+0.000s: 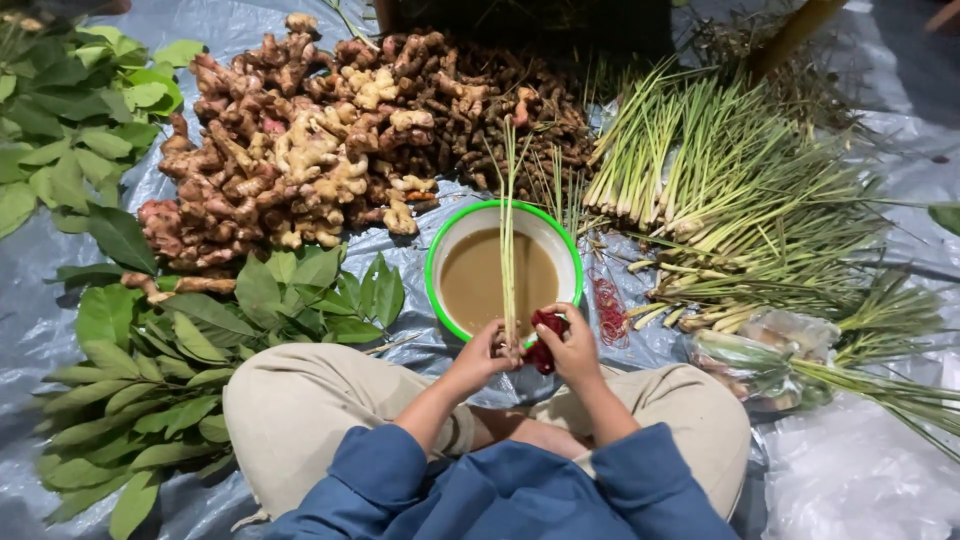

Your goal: A person sitting on a tarp processes harvested herbs by wrapping a red cloth around the ends of long green stalks, surrounded by piles of ginger and lemongrass.

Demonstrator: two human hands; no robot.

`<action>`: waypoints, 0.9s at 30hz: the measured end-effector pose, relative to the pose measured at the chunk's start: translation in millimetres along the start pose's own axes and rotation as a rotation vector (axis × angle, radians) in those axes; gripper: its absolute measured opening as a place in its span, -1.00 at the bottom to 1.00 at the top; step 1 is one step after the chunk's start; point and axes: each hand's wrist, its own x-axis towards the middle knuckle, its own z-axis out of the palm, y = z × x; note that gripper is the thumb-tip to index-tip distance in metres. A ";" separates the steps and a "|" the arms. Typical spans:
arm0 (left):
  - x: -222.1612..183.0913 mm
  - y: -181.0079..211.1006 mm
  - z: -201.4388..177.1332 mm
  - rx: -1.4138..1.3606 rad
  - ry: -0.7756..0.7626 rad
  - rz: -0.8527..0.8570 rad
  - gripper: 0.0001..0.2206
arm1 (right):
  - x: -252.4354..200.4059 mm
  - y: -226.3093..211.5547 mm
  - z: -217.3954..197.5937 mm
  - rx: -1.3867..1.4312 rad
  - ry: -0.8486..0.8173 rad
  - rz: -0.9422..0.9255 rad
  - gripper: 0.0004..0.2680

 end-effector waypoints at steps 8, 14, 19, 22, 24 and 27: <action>-6.5 -18.2 2.8 0.082 0.043 -0.007 -0.26 | 1.9 8.8 7.5 -0.182 0.032 -0.322 -0.88; -13.2 -17.4 -5.9 0.027 0.060 -0.053 -0.25 | -3.2 16.8 10.3 -0.176 -0.030 -0.328 -0.86; -16.0 -10.0 0.6 -0.043 0.076 -0.085 -0.32 | -3.4 9.6 12.8 -0.136 -0.005 -0.321 -0.84; -13.1 -18.4 -5.8 -0.041 0.033 -0.092 -0.32 | -4.3 8.8 14.5 -0.087 0.006 -0.354 -0.82; -11.0 -30.3 -12.8 -0.046 0.026 -0.115 -0.38 | -5.6 -0.3 17.5 -0.105 -0.029 -0.433 -0.86; -12.4 -23.4 -7.7 -0.171 0.052 -0.135 -0.42 | -5.3 -7.1 17.3 -0.193 -0.007 -0.492 -0.84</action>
